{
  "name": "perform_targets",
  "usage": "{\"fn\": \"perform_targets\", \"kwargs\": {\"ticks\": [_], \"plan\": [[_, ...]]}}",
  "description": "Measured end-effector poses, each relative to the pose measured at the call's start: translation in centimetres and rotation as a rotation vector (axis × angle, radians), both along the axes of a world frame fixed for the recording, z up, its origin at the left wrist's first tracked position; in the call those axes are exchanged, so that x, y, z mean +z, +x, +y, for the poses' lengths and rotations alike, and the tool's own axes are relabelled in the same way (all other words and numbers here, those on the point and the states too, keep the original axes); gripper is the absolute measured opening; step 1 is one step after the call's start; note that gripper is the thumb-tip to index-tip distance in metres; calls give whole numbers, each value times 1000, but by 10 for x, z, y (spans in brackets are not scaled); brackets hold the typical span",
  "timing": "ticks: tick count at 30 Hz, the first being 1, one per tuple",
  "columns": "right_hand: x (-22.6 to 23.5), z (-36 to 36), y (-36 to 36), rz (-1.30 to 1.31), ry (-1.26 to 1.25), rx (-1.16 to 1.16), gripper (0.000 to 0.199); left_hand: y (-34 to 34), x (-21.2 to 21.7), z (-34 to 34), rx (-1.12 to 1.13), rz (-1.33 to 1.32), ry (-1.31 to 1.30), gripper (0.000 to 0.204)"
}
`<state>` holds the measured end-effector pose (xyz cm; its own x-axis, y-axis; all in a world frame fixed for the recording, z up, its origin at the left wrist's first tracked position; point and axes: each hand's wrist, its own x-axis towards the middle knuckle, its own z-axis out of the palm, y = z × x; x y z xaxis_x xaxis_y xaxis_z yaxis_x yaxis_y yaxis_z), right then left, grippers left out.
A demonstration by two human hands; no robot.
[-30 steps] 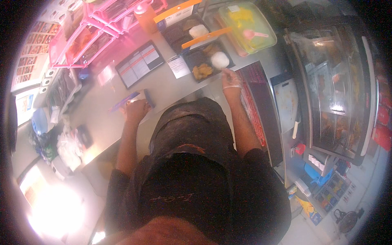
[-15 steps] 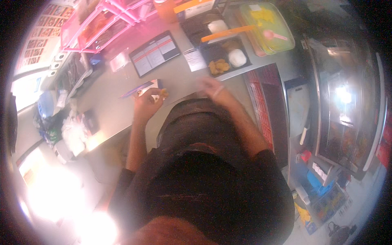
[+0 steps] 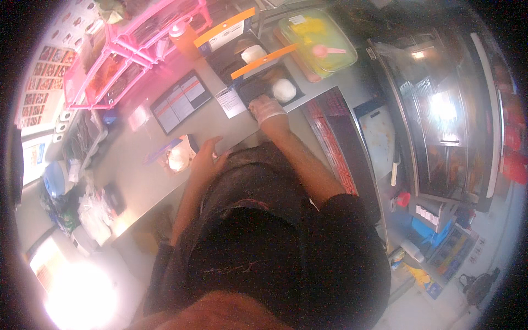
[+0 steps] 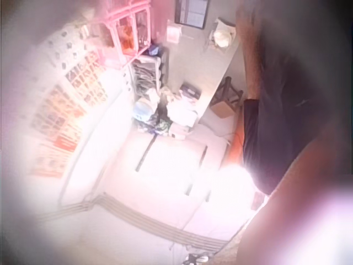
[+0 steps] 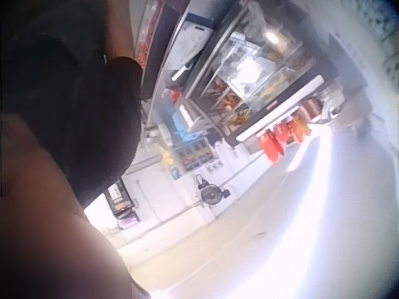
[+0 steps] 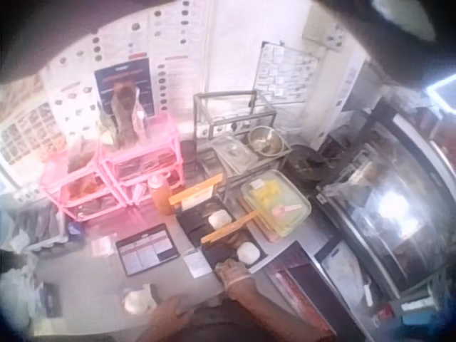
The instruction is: The person assembles two bento boxes by placing rice, fried chicken, and scrambled eggs into compartmentalized trays. They use a knife to cut the chicken on a cutting board, a pink scoop to portion the eggs, and a spoon to add sauce. The person also places cutlery and napkins into the boxes before closing the lids.
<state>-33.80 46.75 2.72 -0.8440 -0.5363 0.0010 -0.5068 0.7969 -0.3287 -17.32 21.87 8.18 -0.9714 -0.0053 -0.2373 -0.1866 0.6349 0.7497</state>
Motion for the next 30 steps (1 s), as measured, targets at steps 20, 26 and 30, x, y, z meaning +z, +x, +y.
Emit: {"fn": "perform_targets", "kwargs": {"ticks": [20,26,30], "plan": [[63,168,-226,-32,238,-207,32,58,-20,0,213,34,-86,50],[45,172,-241,-2,263,-138,39,51,-7,25,284,-17,-88,49],[44,175,-256,-63,136,-94,39,42,-1,44,335,-7,-59,49]]}}
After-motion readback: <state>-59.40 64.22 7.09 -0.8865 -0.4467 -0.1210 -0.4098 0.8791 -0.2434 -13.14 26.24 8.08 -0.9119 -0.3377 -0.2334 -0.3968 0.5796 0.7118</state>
